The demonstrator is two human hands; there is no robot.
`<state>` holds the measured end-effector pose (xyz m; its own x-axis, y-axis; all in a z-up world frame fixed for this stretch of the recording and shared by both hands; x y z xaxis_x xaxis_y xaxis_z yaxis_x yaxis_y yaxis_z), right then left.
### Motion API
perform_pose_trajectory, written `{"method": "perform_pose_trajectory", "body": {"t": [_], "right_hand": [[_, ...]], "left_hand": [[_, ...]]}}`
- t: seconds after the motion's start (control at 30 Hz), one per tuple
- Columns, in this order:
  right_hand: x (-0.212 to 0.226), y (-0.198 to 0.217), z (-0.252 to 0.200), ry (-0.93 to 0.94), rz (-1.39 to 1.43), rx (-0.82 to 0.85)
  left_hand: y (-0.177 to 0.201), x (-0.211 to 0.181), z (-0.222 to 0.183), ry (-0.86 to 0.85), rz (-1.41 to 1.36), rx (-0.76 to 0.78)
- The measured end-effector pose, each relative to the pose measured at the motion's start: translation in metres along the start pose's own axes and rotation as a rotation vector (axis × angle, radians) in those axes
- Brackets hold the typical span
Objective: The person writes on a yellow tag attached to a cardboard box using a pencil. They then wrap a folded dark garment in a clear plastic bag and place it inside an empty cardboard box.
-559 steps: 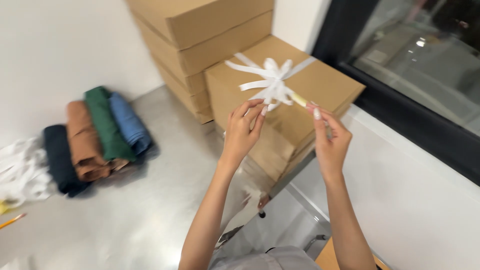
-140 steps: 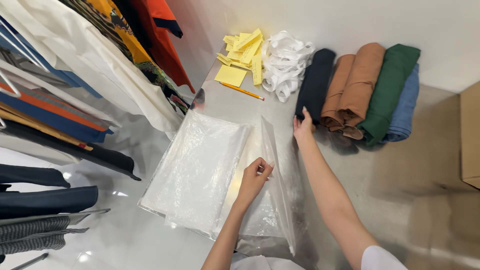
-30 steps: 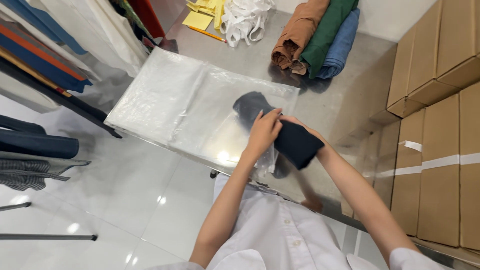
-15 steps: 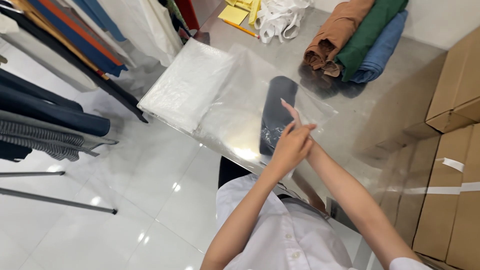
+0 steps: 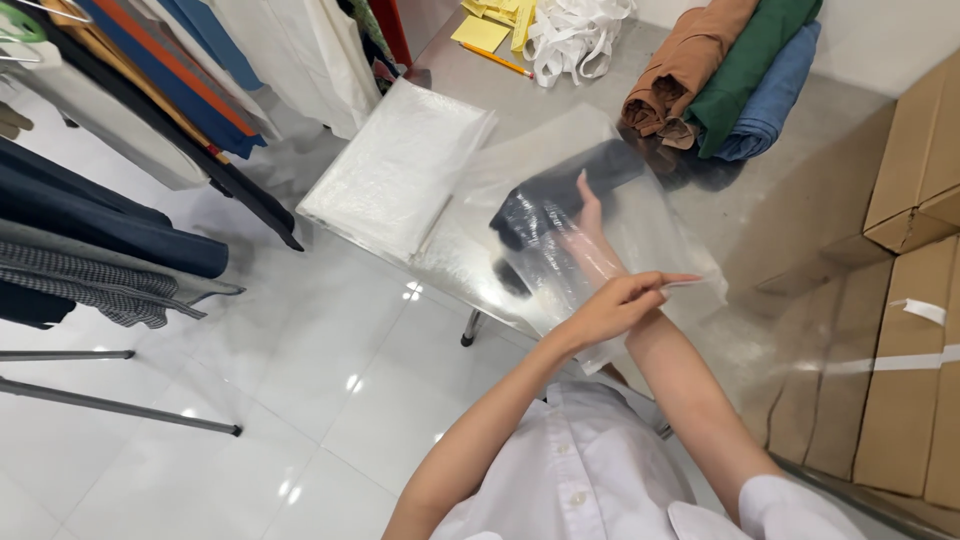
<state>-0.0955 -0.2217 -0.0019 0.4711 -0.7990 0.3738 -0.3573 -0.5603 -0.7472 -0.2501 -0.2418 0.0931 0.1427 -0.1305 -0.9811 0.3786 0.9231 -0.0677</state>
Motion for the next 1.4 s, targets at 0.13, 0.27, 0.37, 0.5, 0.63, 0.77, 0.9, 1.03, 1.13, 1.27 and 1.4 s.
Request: {"method": "perform_pose_trajectory", "body": {"t": [0.13,0.27,0.37,0.5,0.63,0.77,0.9,1.03,1.13,1.27,1.4], "right_hand": [[-0.005,0.022,0.046,-0.02,-0.005,-0.059],[-0.044,-0.018,-0.027,-0.021,0.08,-0.052],[-0.064,-0.023,-0.037,-0.038,0.083,-0.073],[-0.075,0.017,0.001,0.018,0.016,-0.072],[-0.071,0.095,0.095,0.071,-0.006,-0.065],[-0.083,0.042,0.057,0.075,-0.074,-0.159],[-0.088,-0.031,-0.005,0.049,-0.081,-0.206],[-0.072,-0.014,0.084,0.051,-0.082,-0.205],[-0.072,-0.006,0.115,-0.003,-0.141,-0.202],[-0.063,0.017,0.174,0.051,-0.238,-0.09],[-0.056,-0.004,0.159,0.043,-0.245,-0.039]], "left_hand": [[0.015,-0.013,-0.027,0.04,-0.052,-0.002],[0.066,0.034,-0.055,-0.026,0.04,-0.199],[0.113,0.052,-0.083,-0.036,0.254,-0.598],[0.17,0.103,-0.126,0.299,0.285,-0.935],[0.197,0.143,-0.145,0.411,-0.108,-0.921],[0.202,0.14,-0.146,0.426,-0.176,-0.801],[0.206,0.118,-0.142,0.382,-0.198,-0.725],[0.215,0.106,-0.14,0.358,-0.229,-0.691],[0.221,0.082,-0.144,0.399,-0.191,-0.705],[0.228,0.066,-0.151,0.439,-0.141,-0.758],[0.227,0.07,-0.155,0.481,-0.173,-0.803]]}}
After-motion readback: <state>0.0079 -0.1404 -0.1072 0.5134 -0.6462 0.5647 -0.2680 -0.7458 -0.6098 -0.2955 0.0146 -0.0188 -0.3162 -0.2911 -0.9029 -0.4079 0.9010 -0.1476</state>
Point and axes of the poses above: each hand's wrist, its own z-axis towards the middle knuckle, its own y-axis out of the back of the hand, x = y × z, the point moved 2 cm from there along z, towards the middle knuckle
